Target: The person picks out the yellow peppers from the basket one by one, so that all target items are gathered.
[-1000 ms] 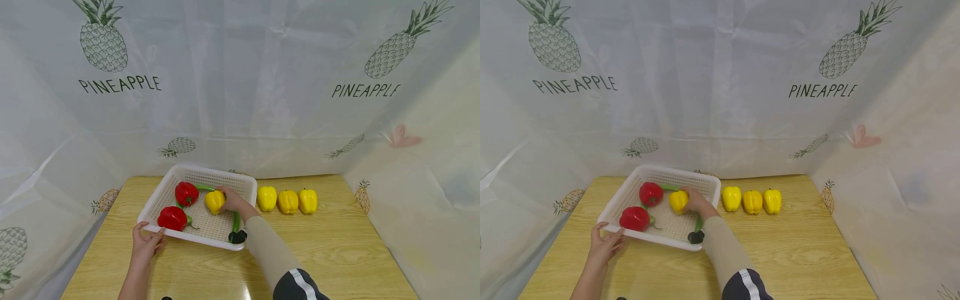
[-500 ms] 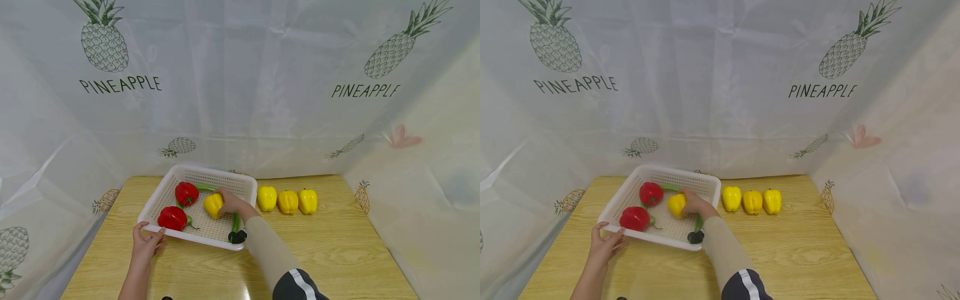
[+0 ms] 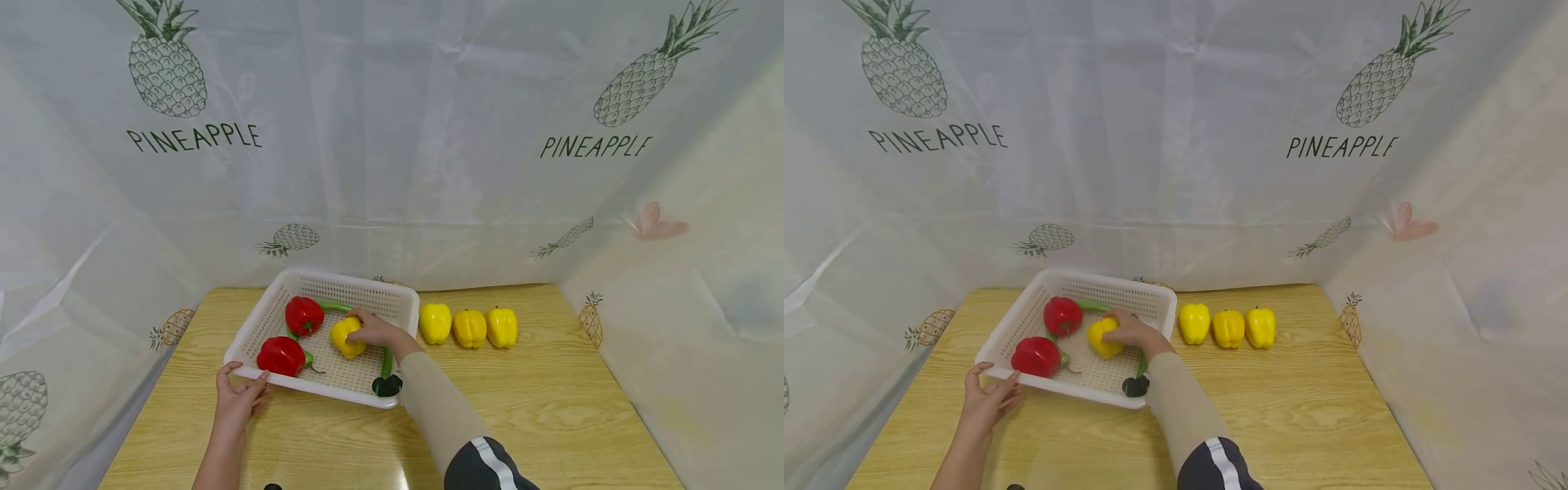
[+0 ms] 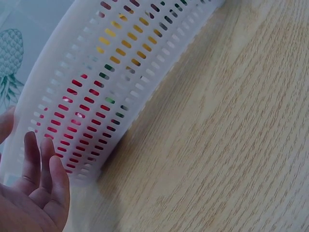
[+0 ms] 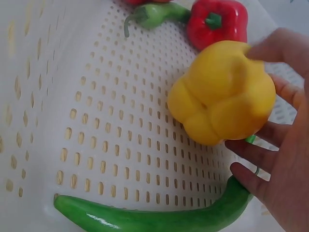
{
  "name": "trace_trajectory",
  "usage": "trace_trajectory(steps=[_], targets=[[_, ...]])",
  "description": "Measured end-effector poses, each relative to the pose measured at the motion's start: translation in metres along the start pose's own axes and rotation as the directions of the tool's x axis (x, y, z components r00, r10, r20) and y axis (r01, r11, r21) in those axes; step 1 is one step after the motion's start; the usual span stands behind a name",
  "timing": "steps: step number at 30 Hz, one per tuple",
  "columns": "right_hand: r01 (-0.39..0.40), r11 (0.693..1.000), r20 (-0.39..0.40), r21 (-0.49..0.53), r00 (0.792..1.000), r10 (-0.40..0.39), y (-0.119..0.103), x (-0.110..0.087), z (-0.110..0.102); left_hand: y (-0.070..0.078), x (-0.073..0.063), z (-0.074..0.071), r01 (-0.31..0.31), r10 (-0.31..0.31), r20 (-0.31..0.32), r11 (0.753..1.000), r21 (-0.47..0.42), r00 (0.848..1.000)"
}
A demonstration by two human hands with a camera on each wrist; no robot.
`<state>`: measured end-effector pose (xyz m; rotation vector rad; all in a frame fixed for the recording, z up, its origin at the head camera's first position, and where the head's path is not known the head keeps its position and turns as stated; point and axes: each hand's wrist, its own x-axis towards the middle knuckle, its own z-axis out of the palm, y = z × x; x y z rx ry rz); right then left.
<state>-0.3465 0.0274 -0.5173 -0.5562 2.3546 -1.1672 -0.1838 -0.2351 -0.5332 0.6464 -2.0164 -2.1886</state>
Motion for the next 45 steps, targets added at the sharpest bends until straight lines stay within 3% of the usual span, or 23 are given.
trace_trajectory(steps=[8, 18, 34, 45], targets=[[-0.010, 0.999, -0.022, 0.032, 1.000, 0.010, -0.0032, -0.0030, -0.0009, 0.0012, -0.0012, 0.0011, 0.002, -0.002, -0.003, 1.000, -0.001, 1.000], [-0.048, 0.996, 0.005, -0.080, 0.999, 0.048, 0.0021, 0.0009, 0.0016, 0.0012, -0.0017, 0.0014, -0.002, 0.002, -0.008, 1.000, 0.013, 1.000], [-0.017, 0.977, 0.072, -0.212, 0.997, 0.033, 0.0044, 0.0033, 0.0016, -0.0013, 0.0003, 0.0011, 0.006, -0.006, -0.009, 1.000, -0.010, 1.000], [-0.030, 0.984, 0.124, -0.178, 0.991, 0.052, 0.0068, 0.0027, 0.0028, -0.0009, 0.0008, 0.0012, -0.003, 0.003, -0.011, 1.000, 0.005, 1.000]])
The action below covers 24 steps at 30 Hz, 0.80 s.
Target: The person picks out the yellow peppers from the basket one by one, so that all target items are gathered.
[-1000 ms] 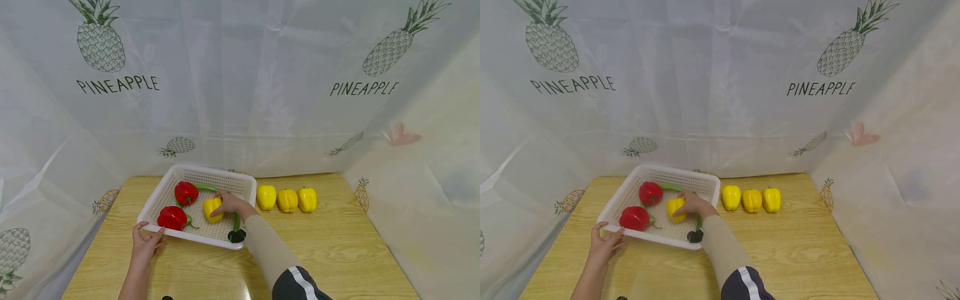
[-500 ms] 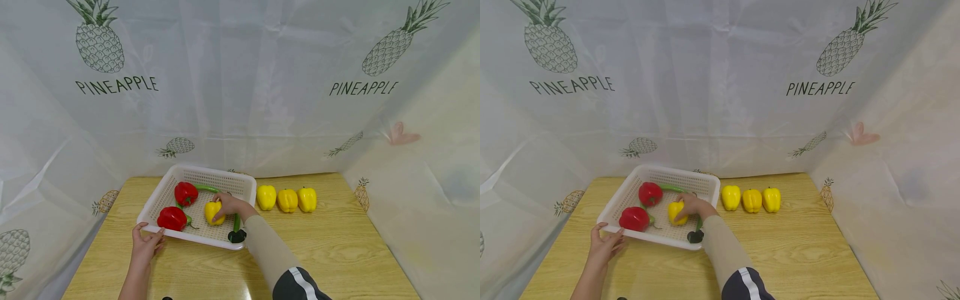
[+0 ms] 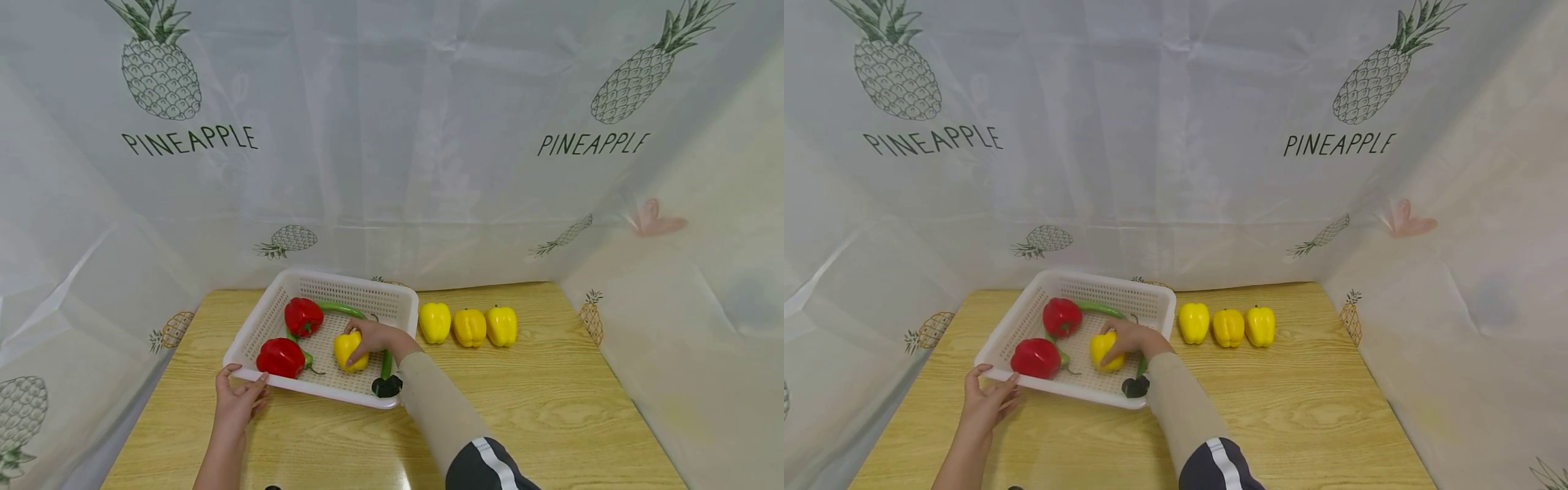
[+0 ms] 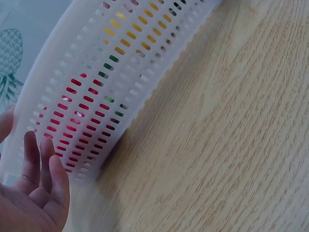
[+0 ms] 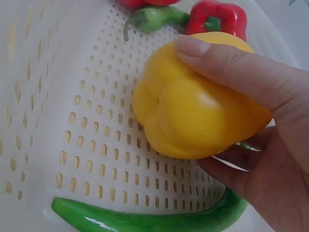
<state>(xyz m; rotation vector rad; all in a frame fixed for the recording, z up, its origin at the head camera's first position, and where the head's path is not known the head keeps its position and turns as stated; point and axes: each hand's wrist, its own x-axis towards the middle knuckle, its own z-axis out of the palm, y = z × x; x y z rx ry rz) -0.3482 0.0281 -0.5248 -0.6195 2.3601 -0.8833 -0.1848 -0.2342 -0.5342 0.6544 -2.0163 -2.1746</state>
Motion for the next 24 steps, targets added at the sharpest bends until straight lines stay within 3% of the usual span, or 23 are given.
trace_trajectory(steps=[13, 24], targets=[[0.019, 0.999, -0.008, 0.047, 1.000, -0.018, -0.0028, -0.0030, -0.0016, 0.0009, -0.0016, 0.0002, 0.014, -0.014, 0.003, 1.000, 0.014, 1.000], [0.024, 1.000, -0.001, 0.015, 1.000, -0.024, -0.0033, -0.0048, -0.0019, -0.0006, -0.0001, -0.0007, 0.025, -0.025, 0.004, 1.000, 0.007, 1.000]])
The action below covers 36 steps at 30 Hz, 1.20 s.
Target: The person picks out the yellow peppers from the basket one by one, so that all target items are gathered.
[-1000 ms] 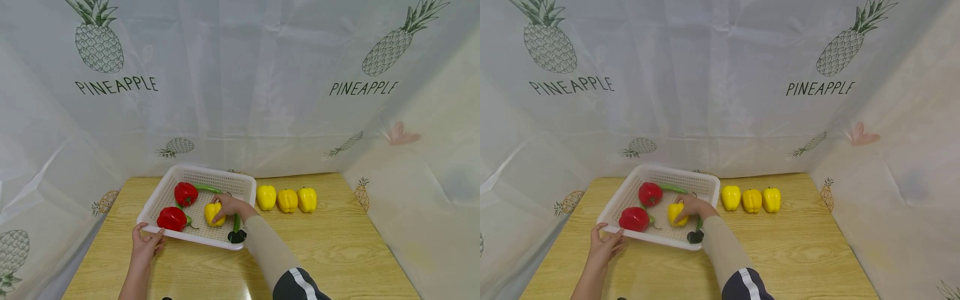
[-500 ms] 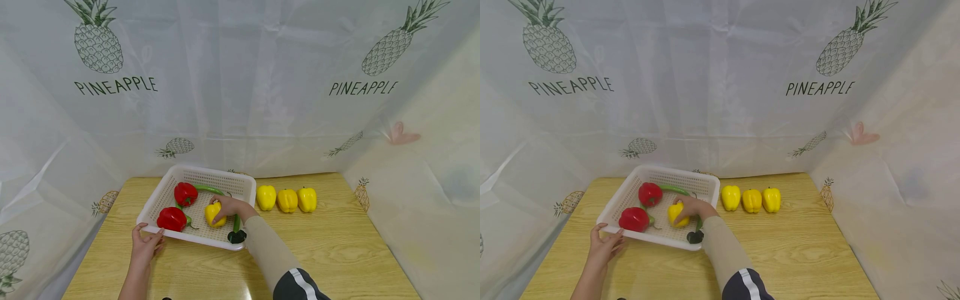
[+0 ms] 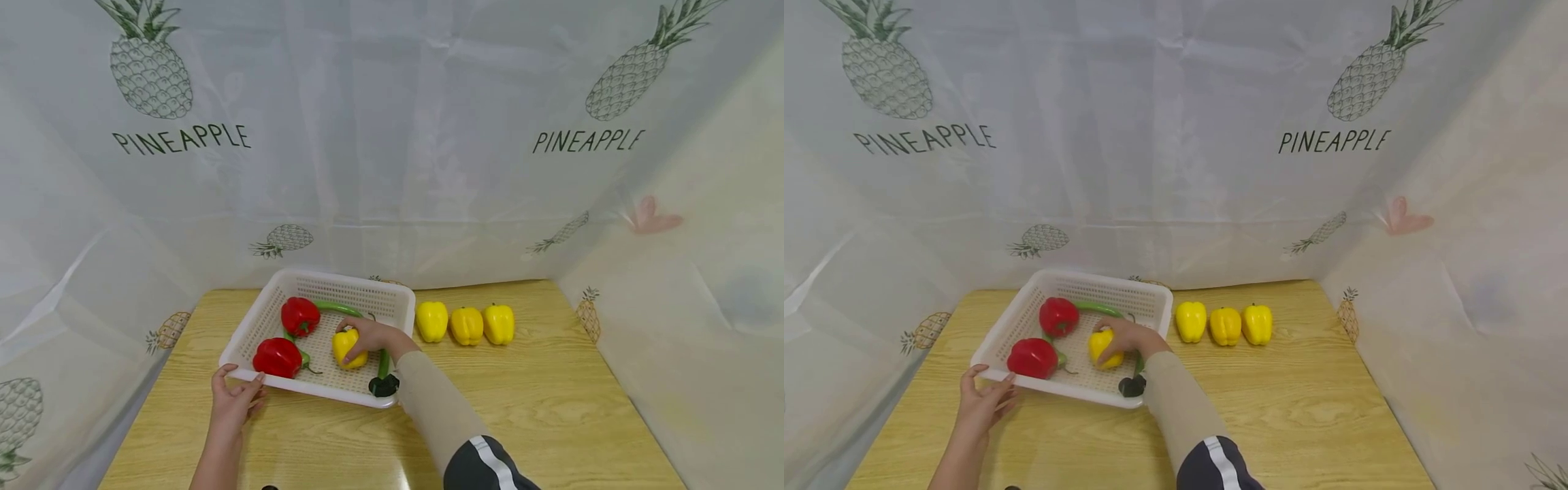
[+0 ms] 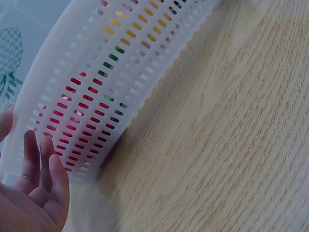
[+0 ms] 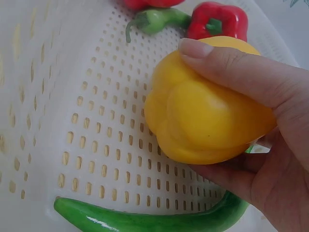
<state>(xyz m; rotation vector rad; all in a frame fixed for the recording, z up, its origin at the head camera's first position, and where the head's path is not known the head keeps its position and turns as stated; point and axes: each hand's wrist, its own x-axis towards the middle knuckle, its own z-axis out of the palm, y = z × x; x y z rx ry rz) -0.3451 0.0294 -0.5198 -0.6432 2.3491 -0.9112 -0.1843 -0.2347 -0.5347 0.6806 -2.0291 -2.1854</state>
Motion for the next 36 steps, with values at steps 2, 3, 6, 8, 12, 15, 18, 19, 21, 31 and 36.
trace_trajectory(steps=[2, 3, 6, 8, 12, 15, 18, 19, 21, 31, 36], targets=[[0.002, 1.000, -0.003, -0.003, 1.000, -0.002, -0.001, 0.000, 0.000, 0.000, 0.000, -0.001, -0.001, 0.001, 0.000, 1.000, 0.006, 1.000], [0.003, 1.000, -0.006, 0.003, 1.000, -0.003, -0.002, 0.000, 0.000, 0.001, -0.001, -0.002, -0.002, 0.002, 0.001, 1.000, 0.007, 1.000], [0.010, 0.999, -0.021, 0.031, 1.000, -0.010, -0.003, 0.001, 0.000, 0.001, 0.000, -0.003, 0.000, 0.000, 0.010, 1.000, 0.005, 1.000], [0.026, 0.998, -0.042, 0.052, 0.999, -0.024, -0.003, 0.002, -0.001, 0.001, 0.000, -0.003, 0.004, -0.004, 0.011, 1.000, 0.001, 1.000], [0.086, 0.989, -0.115, 0.121, 0.991, -0.072, -0.005, 0.001, -0.003, 0.002, 0.001, -0.003, 0.008, -0.008, 0.014, 1.000, -0.006, 1.000], [0.130, 0.976, -0.169, 0.174, 0.980, -0.101, -0.008, -0.003, -0.005, 0.002, 0.001, -0.004, 0.010, -0.010, 0.024, 1.000, -0.006, 1.000], [0.155, 0.964, -0.198, 0.216, 0.974, -0.112, -0.011, -0.008, -0.008, 0.002, 0.001, -0.004, 0.013, -0.012, 0.026, 1.000, -0.003, 1.000], [0.159, 0.962, -0.206, 0.223, 0.972, -0.113, -0.012, -0.010, -0.010, 0.002, 0.001, -0.004, 0.014, -0.014, 0.026, 1.000, 0.001, 1.000], [0.168, 0.955, -0.215, 0.245, 0.970, -0.116, -0.014, -0.015, -0.012, 0.002, 0.000, -0.003, 0.019, -0.019, 0.021, 1.000, -0.004, 1.000], [0.204, 0.918, -0.288, 0.340, 0.952, -0.104, -0.011, -0.037, -0.019, 0.004, -0.001, -0.003, 0.015, -0.015, 0.017, 1.000, -0.019, 1.000], [0.200, 0.909, -0.341, 0.366, 0.937, -0.069, -0.006, -0.050, -0.021, 0.003, 0.000, -0.003, 0.009, -0.009, 0.011, 1.000, 0.019, 1.000]])
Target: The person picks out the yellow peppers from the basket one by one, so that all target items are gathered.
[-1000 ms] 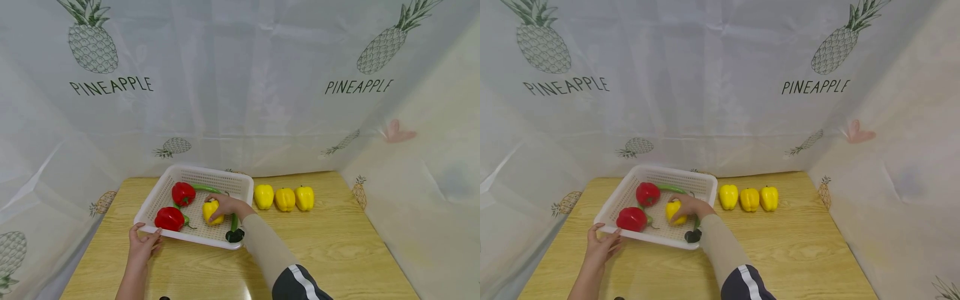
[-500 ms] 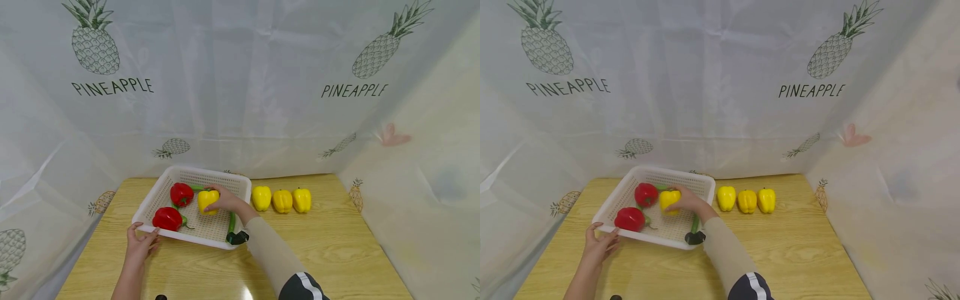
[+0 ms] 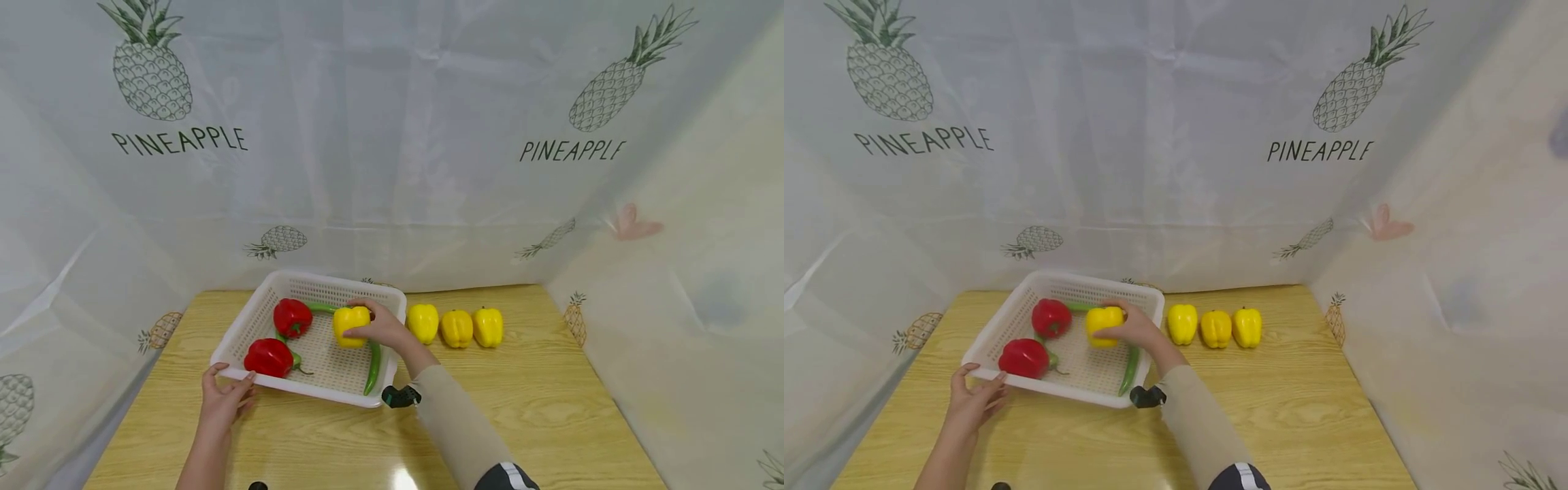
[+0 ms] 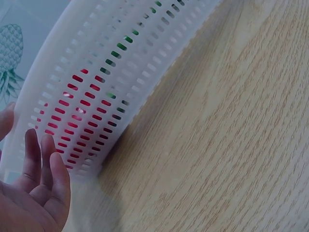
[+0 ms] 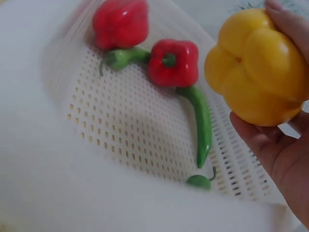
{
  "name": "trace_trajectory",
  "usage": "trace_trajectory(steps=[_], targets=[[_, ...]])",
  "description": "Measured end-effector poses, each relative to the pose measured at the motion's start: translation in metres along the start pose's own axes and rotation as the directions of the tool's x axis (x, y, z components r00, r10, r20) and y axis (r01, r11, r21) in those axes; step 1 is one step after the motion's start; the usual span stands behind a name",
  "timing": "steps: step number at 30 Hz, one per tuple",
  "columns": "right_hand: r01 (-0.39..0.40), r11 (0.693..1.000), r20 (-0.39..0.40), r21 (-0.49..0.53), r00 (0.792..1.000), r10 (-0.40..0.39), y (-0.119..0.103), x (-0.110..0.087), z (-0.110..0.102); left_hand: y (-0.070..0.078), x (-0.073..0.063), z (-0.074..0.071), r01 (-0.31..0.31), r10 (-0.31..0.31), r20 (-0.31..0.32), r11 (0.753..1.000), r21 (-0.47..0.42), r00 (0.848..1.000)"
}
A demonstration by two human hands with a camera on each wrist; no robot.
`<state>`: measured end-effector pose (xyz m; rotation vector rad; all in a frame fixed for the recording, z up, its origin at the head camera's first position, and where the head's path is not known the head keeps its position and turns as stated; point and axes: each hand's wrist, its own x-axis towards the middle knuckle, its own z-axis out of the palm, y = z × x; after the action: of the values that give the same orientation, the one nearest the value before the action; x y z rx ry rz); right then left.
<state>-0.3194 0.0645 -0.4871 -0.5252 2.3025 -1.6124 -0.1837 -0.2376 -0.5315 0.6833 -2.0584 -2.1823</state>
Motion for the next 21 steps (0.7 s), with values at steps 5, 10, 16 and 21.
trace_trajectory(steps=[5, 10, 16, 21], targets=[[0.009, 1.000, -0.038, 0.008, 0.999, -0.009, 0.001, -0.010, -0.008, -0.001, 0.001, 0.000, -0.005, 0.005, 0.005, 1.000, -0.005, 1.000], [0.013, 1.000, -0.072, 0.001, 0.997, -0.013, 0.001, -0.017, -0.015, 0.000, 0.002, -0.001, 0.019, -0.018, 0.007, 0.998, -0.056, 1.000], [-0.007, 1.000, -0.114, 0.030, 0.993, 0.010, 0.003, -0.027, -0.021, -0.001, 0.003, -0.001, 0.026, -0.026, -0.005, 0.998, -0.050, 1.000], [0.017, 0.998, -0.135, 0.065, 0.991, -0.008, 0.006, -0.036, -0.026, -0.002, 0.003, 0.000, 0.010, -0.010, -0.009, 0.999, -0.043, 1.000]])
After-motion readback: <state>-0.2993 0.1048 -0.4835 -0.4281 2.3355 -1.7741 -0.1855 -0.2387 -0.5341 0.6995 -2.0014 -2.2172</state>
